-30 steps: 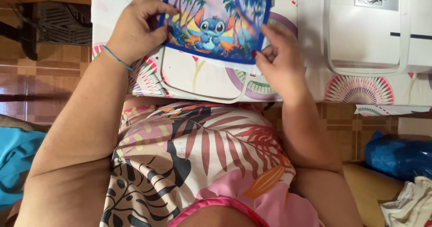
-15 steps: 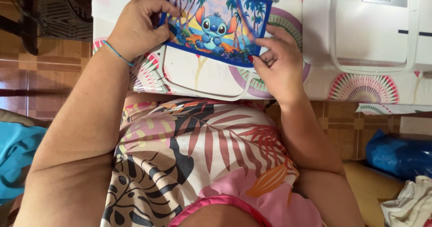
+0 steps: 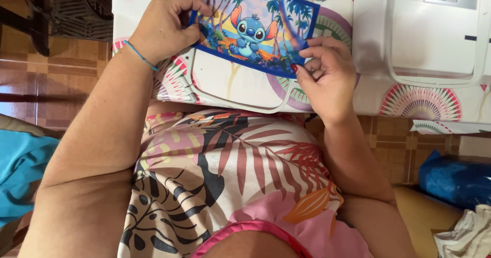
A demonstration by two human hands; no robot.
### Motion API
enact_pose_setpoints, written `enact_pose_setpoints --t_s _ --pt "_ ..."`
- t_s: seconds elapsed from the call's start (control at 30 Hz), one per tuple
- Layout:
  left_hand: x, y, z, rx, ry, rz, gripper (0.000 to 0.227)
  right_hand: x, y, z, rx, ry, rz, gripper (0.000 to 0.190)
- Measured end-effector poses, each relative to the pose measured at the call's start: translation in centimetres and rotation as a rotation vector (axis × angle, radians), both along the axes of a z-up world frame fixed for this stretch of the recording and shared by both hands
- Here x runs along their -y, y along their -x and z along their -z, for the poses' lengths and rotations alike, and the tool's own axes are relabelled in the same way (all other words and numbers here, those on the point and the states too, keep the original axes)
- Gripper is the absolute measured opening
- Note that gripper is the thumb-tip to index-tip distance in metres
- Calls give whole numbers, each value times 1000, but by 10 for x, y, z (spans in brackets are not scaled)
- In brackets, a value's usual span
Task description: The person positions a piece of printed fabric over a lower embroidery hoop frame and then presses an upper frame over it to secure the material.
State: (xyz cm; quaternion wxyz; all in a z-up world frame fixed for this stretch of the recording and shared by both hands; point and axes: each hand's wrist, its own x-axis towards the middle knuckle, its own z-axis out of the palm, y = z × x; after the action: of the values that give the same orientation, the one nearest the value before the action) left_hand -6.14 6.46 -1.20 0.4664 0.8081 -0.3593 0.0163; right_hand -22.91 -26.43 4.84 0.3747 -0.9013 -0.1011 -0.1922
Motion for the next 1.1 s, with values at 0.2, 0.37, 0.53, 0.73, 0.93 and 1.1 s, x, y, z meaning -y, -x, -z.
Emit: enact_pose_setpoints --t_s 0.2,0.37,0.53,0.73,0.93,1.1 --pt "0 0 -2 -15 16 4 41 1 1 3 -27 -13 14 38" --pt "0 1 -1 -29 2 -1 40 -3 6 3 -111 -37 117 44" --pt "-1 0 1 16 10 15 36 3 5 11 -68 -3 172 46" --pt "-1 0 1 17 6 17 35 8 3 6 244 263 43 18" --pt "1 2 -4 -44 22 12 37 20 2 30 134 321 -77 38" --pt "-1 3 -3 -32 30 15 34 21 5 36 89 264 -75 39"
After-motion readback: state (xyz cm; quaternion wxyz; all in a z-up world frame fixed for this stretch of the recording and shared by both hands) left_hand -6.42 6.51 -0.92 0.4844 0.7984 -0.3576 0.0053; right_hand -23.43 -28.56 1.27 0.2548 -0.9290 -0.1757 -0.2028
